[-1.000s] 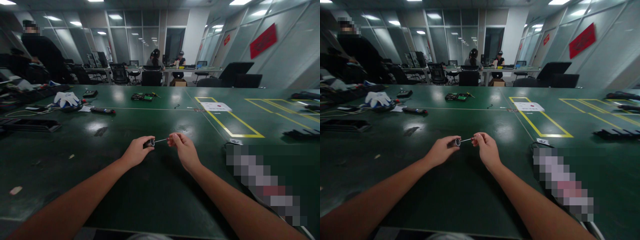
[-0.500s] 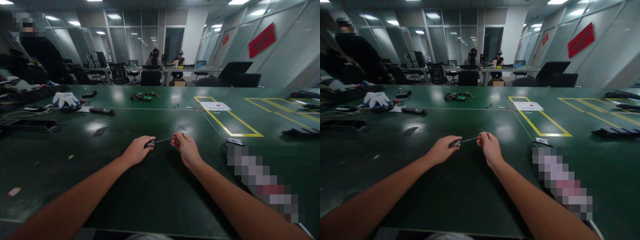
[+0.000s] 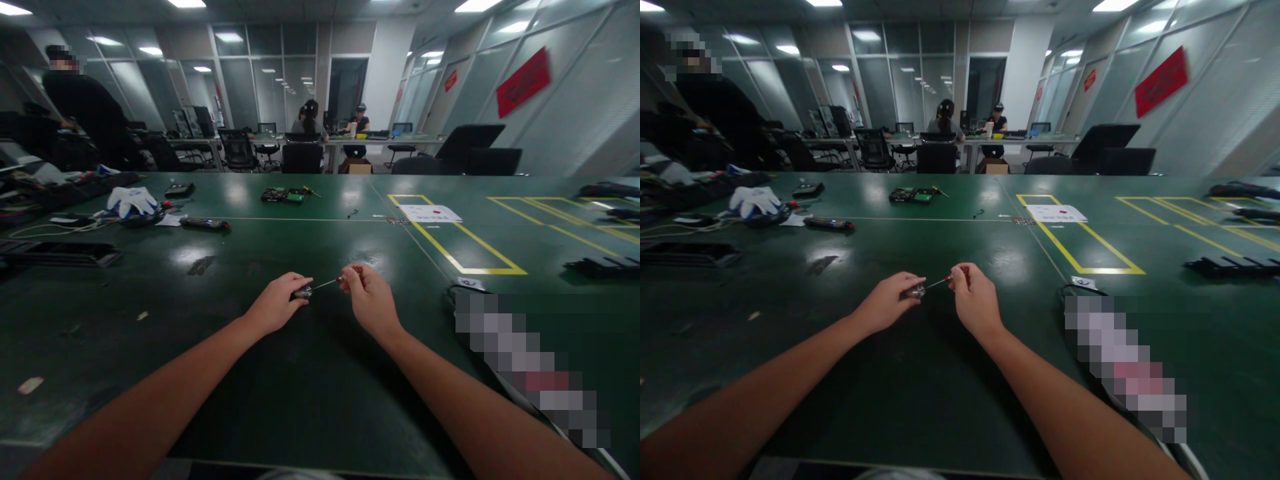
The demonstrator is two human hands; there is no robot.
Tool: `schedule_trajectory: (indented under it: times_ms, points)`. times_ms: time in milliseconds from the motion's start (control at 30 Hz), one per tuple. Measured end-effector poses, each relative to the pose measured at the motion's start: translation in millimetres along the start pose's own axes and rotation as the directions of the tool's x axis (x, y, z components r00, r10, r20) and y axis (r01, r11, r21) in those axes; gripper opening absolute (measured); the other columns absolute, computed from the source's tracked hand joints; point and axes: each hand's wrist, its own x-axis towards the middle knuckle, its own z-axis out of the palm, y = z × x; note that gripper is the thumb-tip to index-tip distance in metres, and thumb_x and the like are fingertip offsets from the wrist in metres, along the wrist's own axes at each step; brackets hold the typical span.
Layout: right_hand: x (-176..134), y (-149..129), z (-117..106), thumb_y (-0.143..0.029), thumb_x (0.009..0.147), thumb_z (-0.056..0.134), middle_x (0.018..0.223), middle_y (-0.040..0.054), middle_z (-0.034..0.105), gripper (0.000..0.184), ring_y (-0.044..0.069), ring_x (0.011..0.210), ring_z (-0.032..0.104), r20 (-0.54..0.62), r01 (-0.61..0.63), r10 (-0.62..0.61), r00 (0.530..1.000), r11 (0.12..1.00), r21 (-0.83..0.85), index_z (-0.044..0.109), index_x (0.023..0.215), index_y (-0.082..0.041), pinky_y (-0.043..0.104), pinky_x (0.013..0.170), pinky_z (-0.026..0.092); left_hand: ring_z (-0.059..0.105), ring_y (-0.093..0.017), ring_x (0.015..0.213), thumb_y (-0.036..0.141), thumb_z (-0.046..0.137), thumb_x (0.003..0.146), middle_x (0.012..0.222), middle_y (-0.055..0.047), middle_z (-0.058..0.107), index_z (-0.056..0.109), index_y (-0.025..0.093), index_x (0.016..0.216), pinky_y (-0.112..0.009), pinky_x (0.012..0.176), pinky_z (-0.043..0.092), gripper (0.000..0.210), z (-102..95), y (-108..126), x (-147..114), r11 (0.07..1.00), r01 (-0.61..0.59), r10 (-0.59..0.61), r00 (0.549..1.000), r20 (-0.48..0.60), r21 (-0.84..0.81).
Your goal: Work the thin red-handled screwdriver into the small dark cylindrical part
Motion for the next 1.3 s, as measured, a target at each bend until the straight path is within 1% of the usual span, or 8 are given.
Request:
schedule_trajectory:
  times_ms: [233,433,667,733,867,1033,1167,1300]
  points:
    - [1.8,2.7,-1.0,-0.045,0.099,0.048,0.075,0.0042,0.072,0.030,0.022,0.071,0.066,-0.028,0.009,-0.010,1.000,1.000,-0.029,0.065,0.089,-0.023,0.035,0.069,0.046,0.062,-0.023,0.117,0.013,0.069,0.088,0.130,-0.008,0.065,0.064,0.022,0.136,-0.040,0.106,0.048,0.050,-0.2,-1.5,-0.6,0.999,-0.005,0.005,1.000,-0.008,-0.037]
    - [2.8,3.1,-3.2,-0.044,0.100,0.047,0.077,0.0051,0.071,0.029,0.022,0.072,0.066,-0.060,-0.002,-0.001,0.998,0.999,-0.047,0.064,0.090,-0.023,0.035,0.069,0.045,0.062,-0.023,0.118,0.013,0.068,0.088,0.128,-0.009,0.066,0.066,0.020,0.132,-0.040,0.107,0.047,0.045,-1.5,0.2,-0.2,0.999,-0.008,0.005,0.999,-0.047,-0.053]
    - [4.2,5.1,-5.5,-0.046,0.100,0.047,0.079,0.0052,0.072,0.031,0.021,0.072,0.065,-0.084,-0.003,0.000,0.996,0.999,-0.040,0.066,0.094,-0.022,0.034,0.067,0.043,0.063,-0.023,0.108,0.016,0.069,0.088,0.123,-0.009,0.065,0.067,0.019,0.125,-0.039,0.098,0.051,0.037,-6.5,5.5,-3.7,1.000,0.009,-0.010,0.998,-0.068,-0.009]
    - [4.1,5.5,-6.2,-0.046,0.100,0.047,0.079,0.0051,0.072,0.031,0.021,0.073,0.065,-0.089,-0.004,0.001,0.996,0.999,-0.033,0.066,0.094,-0.022,0.035,0.068,0.044,0.062,-0.024,0.110,0.017,0.067,0.089,0.124,-0.009,0.064,0.065,0.018,0.126,-0.039,0.099,0.050,0.037,-8.8,7.8,-4.9,0.999,-0.004,0.006,0.999,-0.042,0.035]
    - [3.7,5.0,-7.0,-0.046,0.100,0.047,0.080,0.0051,0.072,0.031,0.022,0.075,0.066,-0.083,-0.015,0.014,0.996,1.000,-0.012,0.066,0.095,-0.022,0.035,0.071,0.045,0.061,-0.027,0.115,0.016,0.056,0.094,0.131,-0.011,0.062,0.062,0.018,0.128,-0.042,0.101,0.049,0.035,-13.0,11.8,-4.6,0.993,-0.005,-0.005,0.997,0.077,0.118]
    - [3.6,3.0,-6.8,-0.046,0.100,0.048,0.079,0.0049,0.072,0.030,0.022,0.075,0.066,-0.081,-0.019,0.020,0.997,1.000,0.004,0.065,0.092,-0.023,0.036,0.072,0.046,0.062,-0.029,0.109,0.020,0.050,0.093,0.119,-0.014,0.064,0.064,0.018,0.128,-0.042,0.094,0.050,0.039,-11.9,17.7,0.7,0.975,0.012,-0.056,0.979,0.196,0.220]
    - [4.0,3.6,-6.5,-0.048,0.099,0.049,0.079,0.0052,0.072,0.031,0.023,0.074,0.066,-0.085,-0.013,0.016,0.996,1.000,0.027,0.065,0.092,-0.023,0.036,0.072,0.046,0.064,-0.030,0.098,0.034,0.060,0.090,0.111,-0.014,0.066,0.070,0.020,0.126,-0.040,0.084,0.051,0.040,-3.2,18.5,7.7,0.955,-0.022,-0.042,0.977,0.208,0.295]
    - [4.1,4.8,-6.1,-0.048,0.099,0.049,0.080,0.0051,0.072,0.031,0.023,0.076,0.067,-0.071,-0.011,0.013,0.997,1.000,0.027,0.065,0.093,-0.023,0.036,0.073,0.047,0.065,-0.028,0.095,0.030,0.056,0.094,0.108,-0.012,0.068,0.075,0.023,0.117,-0.038,0.079,0.050,0.031,1.0,12.7,13.0,0.935,-0.064,-0.019,0.973,0.231,0.349]
